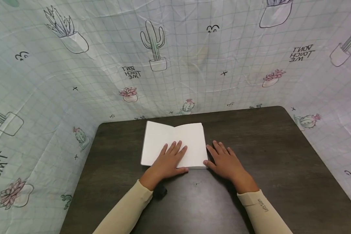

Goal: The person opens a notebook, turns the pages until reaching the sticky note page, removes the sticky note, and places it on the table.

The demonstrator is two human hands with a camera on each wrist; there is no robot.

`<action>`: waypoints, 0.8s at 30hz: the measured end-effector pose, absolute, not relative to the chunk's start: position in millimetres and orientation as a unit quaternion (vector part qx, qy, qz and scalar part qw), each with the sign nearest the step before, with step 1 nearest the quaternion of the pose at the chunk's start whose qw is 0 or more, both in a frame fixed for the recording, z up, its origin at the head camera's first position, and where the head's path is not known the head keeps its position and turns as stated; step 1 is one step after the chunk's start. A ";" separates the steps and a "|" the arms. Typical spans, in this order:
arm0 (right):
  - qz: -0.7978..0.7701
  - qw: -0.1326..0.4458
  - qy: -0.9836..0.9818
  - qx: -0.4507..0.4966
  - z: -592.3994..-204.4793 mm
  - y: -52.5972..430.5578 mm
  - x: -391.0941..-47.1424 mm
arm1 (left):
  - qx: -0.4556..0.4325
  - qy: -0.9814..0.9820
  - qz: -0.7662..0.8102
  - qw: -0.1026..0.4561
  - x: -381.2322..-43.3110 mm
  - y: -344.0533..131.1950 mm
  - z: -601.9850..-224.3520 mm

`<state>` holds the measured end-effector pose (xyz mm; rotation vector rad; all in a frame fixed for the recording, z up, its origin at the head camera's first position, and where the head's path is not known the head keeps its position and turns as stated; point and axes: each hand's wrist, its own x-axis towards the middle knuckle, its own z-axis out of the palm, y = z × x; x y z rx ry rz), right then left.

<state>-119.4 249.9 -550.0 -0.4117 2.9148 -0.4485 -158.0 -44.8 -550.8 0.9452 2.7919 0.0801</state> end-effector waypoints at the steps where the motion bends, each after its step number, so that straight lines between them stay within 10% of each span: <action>1: -0.150 0.082 0.976 -0.138 -550.0 249.9 -119.1 | 0.319 0.943 0.028 0.096 -158.0 -44.8 -550.8; 24: -0.144 0.058 0.977 -0.143 -547.4 248.7 -113.3 | 0.311 0.945 0.053 0.090 -154.9 -47.5 -544.7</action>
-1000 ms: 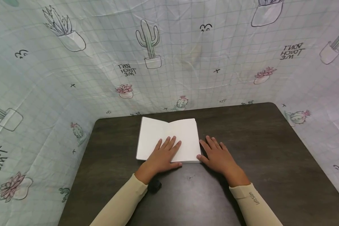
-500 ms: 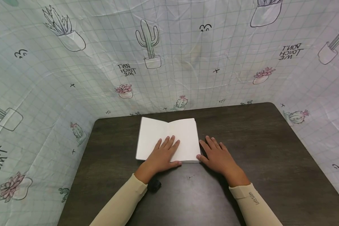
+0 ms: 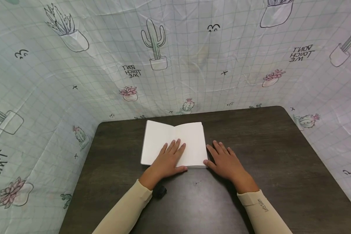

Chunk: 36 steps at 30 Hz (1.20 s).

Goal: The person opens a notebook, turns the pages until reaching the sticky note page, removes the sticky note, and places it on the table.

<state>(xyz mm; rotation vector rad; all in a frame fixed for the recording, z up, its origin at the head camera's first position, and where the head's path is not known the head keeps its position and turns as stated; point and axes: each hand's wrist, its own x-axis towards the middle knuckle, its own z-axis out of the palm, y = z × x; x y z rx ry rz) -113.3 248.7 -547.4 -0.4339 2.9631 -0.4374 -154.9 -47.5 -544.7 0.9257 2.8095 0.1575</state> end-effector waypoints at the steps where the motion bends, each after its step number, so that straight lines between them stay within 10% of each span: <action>1: -0.145 0.057 0.977 -0.143 -547.5 248.6 -113.4 | 0.311 0.945 0.055 0.089 -155.0 -47.8 -544.8; 36: -0.146 0.073 0.976 -0.143 -547.4 245.1 -115.1 | 0.323 0.942 0.090 0.007 -147.1 -64.6 -535.7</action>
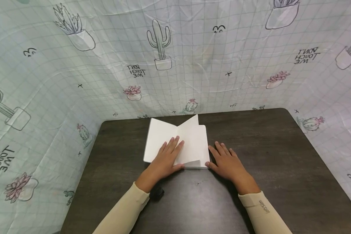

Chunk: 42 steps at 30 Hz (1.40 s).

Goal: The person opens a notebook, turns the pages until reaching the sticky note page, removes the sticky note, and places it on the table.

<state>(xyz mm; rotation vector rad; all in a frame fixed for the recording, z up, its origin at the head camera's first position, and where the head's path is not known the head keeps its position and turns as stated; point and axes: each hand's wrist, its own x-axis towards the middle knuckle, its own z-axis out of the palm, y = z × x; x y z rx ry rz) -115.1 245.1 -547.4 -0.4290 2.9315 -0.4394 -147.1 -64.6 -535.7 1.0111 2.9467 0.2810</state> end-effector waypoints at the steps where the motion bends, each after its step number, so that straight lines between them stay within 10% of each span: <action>1: -0.148 0.073 0.976 -0.142 -547.6 245.2 -115.2 | 0.322 0.942 0.092 0.007 -146.9 -65.4 -535.9; 42: -0.175 0.090 0.970 -0.142 -547.5 247.4 -118.0 | 0.135 0.922 0.359 -0.055 -138.0 -108.1 -545.5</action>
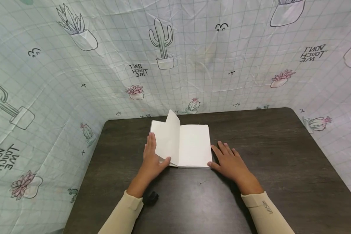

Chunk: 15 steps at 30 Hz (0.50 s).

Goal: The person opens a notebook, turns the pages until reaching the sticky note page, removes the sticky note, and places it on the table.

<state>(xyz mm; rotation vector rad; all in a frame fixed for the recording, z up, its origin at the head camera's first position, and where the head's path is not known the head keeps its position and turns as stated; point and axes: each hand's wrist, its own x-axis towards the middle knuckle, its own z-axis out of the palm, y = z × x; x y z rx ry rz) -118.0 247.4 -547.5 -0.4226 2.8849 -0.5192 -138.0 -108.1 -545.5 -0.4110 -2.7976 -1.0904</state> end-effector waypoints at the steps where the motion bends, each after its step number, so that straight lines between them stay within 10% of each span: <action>1: -0.174 0.090 0.970 -0.142 -547.6 247.5 -118.0 | -0.132 -0.921 -0.362 0.058 -138.2 -109.2 -545.1; 15: -0.171 0.082 0.971 -0.146 -555.2 249.3 -120.3 | -0.076 -0.946 -0.295 0.108 -138.0 -121.0 -541.4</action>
